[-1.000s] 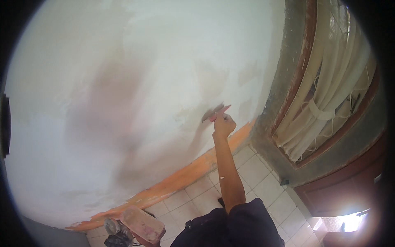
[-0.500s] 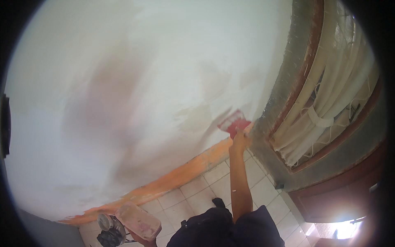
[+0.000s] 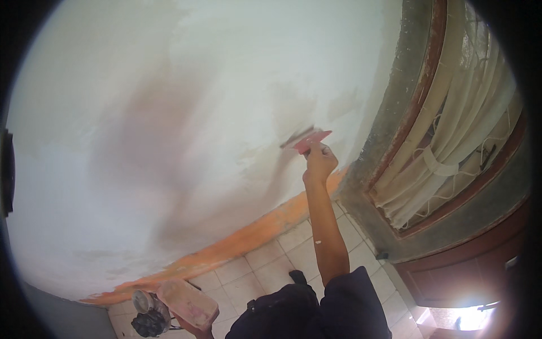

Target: The person applies white plaster to a wall using a scraper, repeatedly scooping material from a pink container and smoothing it over a large circular patch on the wall surface.

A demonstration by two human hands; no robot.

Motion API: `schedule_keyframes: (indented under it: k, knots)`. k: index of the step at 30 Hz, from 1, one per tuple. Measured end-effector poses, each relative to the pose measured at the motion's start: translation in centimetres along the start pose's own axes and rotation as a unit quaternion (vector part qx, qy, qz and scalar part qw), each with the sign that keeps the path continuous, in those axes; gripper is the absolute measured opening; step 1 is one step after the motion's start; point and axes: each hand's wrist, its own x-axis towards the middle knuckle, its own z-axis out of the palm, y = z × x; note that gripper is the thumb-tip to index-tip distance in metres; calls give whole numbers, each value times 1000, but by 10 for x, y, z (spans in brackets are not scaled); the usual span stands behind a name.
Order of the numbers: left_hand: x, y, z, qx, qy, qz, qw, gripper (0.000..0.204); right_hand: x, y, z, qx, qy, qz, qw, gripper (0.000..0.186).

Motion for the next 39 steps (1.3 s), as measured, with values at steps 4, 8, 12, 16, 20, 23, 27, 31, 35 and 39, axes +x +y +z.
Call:
schedule_keyframes:
  k: [4,8,12,16,20,23,27,31,35,39]
  knots:
    - [5,-8,-7,-15,16,-16,1000,66,1,-10,-39,-53,14,-80,995,13]
    - [2,-11,-12,23,-4,3,1000,63,-22,28,-79,-57,65,-2,996,15]
    - [2,-9,-8,-18,15,-14,1000,62,-57,60,-108,-172,38,10,984,8]
    - [-7,-8,-4,-3,-3,-8,1000,62,-69,118,-124,-260,66,-61,961,12]
    - [2,-5,-24,-10,-16,-11,1000,63,-46,167,-146,-307,111,-86,941,13]
    - [-3,1,-23,-32,3,-3,999,66,-45,165,-128,-267,110,-56,956,16]
    - [3,10,-29,0,-43,-23,999,72,-50,142,-75,-187,129,-38,973,16]
    - [1,17,-42,-29,-65,-26,997,76,-114,114,-8,-245,40,-97,964,15]
    - [10,21,-49,-54,-82,-48,994,78,-180,99,31,-233,-33,-227,945,11]
    - [-1,20,-22,-61,-58,-48,995,78,-251,76,42,-162,-163,-279,932,9]
